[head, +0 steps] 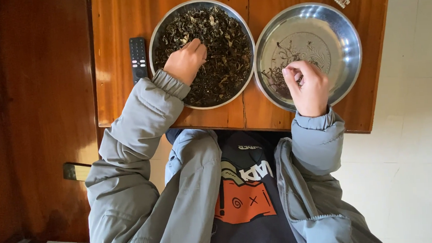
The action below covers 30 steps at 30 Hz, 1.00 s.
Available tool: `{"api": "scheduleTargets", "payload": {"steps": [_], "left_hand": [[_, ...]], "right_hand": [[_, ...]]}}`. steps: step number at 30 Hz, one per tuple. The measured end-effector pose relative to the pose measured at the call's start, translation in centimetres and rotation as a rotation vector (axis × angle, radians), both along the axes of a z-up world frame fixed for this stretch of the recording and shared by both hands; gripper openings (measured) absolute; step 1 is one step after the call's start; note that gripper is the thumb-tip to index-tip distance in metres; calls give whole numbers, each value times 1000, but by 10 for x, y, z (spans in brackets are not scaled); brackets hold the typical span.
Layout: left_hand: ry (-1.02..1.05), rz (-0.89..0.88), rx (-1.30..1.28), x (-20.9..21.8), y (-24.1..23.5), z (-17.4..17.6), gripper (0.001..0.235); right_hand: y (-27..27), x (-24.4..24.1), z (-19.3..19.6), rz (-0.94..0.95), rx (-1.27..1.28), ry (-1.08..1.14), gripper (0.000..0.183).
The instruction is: Sorting dried tea leaves by hand to remove stems and debris into a separate metal tray.
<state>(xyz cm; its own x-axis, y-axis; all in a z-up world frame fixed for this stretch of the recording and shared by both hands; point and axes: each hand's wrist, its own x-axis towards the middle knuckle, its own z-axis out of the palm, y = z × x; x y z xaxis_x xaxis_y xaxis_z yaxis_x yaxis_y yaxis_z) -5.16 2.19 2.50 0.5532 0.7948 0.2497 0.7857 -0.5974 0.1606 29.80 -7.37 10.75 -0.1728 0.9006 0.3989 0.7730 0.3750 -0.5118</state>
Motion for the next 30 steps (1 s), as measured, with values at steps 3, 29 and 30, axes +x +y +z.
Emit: {"api": "scheduleTargets", "payload": {"steps": [3,29,30], "left_hand": [[95,19,-38,-2,-4,7,26],[-293,-178,155,115,-74,35,17],[-290,-184,186,120,-72,30,17]], "right_hand": [[4,6,-15,-16,-3,106,8],[-6,-38,9,238,-191,317,5],[-6,-36,12,246,-203,346,6]]}}
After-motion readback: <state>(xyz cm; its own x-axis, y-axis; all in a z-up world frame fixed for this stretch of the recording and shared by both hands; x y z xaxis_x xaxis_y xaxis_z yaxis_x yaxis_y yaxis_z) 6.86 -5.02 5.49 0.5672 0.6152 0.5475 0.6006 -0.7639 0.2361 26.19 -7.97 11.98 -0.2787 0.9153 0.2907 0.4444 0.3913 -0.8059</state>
